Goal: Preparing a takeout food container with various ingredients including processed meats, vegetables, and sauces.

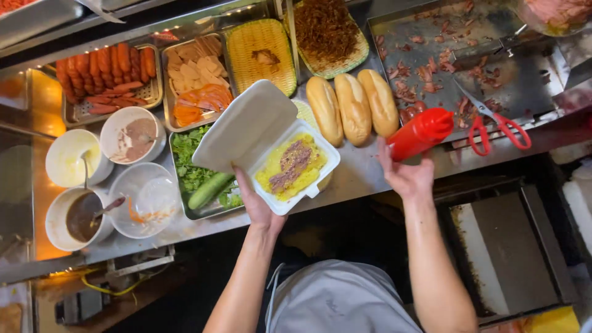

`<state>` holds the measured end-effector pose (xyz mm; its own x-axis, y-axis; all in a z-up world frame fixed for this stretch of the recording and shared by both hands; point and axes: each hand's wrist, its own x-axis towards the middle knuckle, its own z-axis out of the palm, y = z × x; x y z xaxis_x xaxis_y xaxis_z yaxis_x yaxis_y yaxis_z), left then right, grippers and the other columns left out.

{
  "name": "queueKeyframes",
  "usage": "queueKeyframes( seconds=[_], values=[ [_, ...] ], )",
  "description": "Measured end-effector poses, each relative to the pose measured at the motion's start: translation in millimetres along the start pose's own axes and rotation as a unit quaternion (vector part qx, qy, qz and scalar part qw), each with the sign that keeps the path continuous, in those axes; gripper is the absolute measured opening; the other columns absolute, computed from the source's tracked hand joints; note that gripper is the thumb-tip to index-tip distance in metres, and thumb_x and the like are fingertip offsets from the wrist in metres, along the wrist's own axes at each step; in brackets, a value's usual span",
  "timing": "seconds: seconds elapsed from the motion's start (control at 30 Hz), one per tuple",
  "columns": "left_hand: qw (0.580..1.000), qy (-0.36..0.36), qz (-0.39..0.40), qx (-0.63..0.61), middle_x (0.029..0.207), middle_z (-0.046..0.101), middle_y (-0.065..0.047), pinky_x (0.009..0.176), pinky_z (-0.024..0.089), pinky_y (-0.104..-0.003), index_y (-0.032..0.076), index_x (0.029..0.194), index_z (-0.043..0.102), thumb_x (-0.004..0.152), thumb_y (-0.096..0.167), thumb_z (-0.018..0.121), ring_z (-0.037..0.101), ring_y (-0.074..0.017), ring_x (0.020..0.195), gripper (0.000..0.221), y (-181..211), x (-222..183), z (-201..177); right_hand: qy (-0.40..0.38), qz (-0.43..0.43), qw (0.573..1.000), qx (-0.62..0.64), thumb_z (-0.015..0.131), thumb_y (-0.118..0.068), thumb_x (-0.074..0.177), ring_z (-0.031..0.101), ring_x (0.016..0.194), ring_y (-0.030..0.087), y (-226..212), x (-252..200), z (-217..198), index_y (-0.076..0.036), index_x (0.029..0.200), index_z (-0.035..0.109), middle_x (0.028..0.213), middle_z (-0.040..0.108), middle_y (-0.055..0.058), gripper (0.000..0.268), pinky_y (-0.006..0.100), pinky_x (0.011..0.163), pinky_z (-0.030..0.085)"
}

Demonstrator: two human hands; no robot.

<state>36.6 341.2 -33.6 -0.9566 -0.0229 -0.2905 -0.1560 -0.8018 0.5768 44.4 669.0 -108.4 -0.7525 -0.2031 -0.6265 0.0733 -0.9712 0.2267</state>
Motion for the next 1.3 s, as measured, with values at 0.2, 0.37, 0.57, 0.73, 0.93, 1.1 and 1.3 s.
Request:
queueKeyframes(
  seconds=[0.2,0.37,0.57,0.73,0.93,1.1,1.3],
  values=[
    [0.999,-0.008,-0.024,-0.025,0.149,0.053,-0.014,0.112,0.047,-0.05,0.009,0.153,0.04,0.097,0.069,0.039,0.056,-0.032,0.134,0.082,-56.8,7.4,22.6,-0.053,0.084,0.987,0.124,0.081,-0.052,0.082,0.066,0.109,0.039,1.5,-1.6,13.8,0.004,0.129,0.058,0.12,0.063,0.022,0.077,0.046,0.096,0.062],
    [0.997,-0.023,-0.059,-0.031,0.149,0.053,-0.018,0.111,0.05,-0.049,0.006,0.155,0.038,0.099,0.069,0.04,0.056,-0.0339,0.133,0.084,-80.1,16.4,-0.8,-0.145,-0.224,0.871,-0.412,0.08,-0.05,0.093,0.062,0.128,0.024,28.2,-96.8,84.2,-0.014,0.145,0.054,0.136,0.063,0.004,0.068,0.048,0.118,0.048],
    [0.996,-0.031,-0.08,-0.019,0.148,0.052,-0.018,0.111,0.049,-0.049,0.009,0.156,0.034,0.099,0.066,0.04,0.057,-0.0314,0.132,0.081,-96.8,25.4,-2.5,-0.337,-0.472,0.515,-0.632,0.077,-0.031,0.108,0.062,0.117,0.02,101.4,-151.5,120.3,-0.011,0.136,0.054,0.133,0.064,0.006,0.042,0.038,0.108,0.054],
    [0.987,-0.075,-0.131,-0.056,0.145,0.054,-0.021,0.108,0.05,-0.049,0.003,0.156,0.036,0.102,0.066,0.039,0.059,-0.033,0.128,0.083,-90.8,18.0,-3.9,-0.254,-0.426,0.47,-0.73,0.081,-0.003,0.097,0.063,0.128,0.025,118.6,-123.6,81.4,-0.001,0.142,0.048,0.139,0.062,0.014,0.056,0.04,0.118,0.051],
    [0.98,-0.093,-0.158,-0.072,0.144,0.055,-0.024,0.106,0.052,-0.046,-0.001,0.155,0.04,0.104,0.066,0.044,0.061,-0.0324,0.125,0.084,-90.6,18.4,-21.2,-0.188,-0.407,0.436,-0.78,0.084,-0.004,0.091,0.067,0.119,0.023,116.5,-134.8,60.1,0.001,0.137,0.05,0.127,0.066,0.011,0.058,0.038,0.11,0.056],
    [0.974,-0.111,-0.185,-0.073,0.136,0.057,-0.028,0.1,0.052,-0.05,-0.002,0.153,0.042,0.102,0.068,0.047,0.061,-0.0361,0.116,0.087,-90.1,17.0,-31.2,-0.164,-0.498,0.371,-0.766,0.082,0.004,0.103,0.063,0.11,0.024,117.1,-146.3,61.4,0.004,0.13,0.055,0.122,0.063,0.012,0.038,0.035,0.106,0.054],
    [0.964,-0.126,-0.218,-0.086,0.145,0.054,-0.023,0.109,0.05,-0.048,0.001,0.154,0.038,0.099,0.068,0.048,0.058,-0.033,0.13,0.087,-78.4,15.1,-34.7,-0.153,-0.508,0.411,-0.741,0.083,0.0,0.107,0.067,0.114,0.024,132.2,-171.6,71.3,0.002,0.132,0.061,0.127,0.07,0.013,0.033,0.036,0.109,0.056]
  ],
)
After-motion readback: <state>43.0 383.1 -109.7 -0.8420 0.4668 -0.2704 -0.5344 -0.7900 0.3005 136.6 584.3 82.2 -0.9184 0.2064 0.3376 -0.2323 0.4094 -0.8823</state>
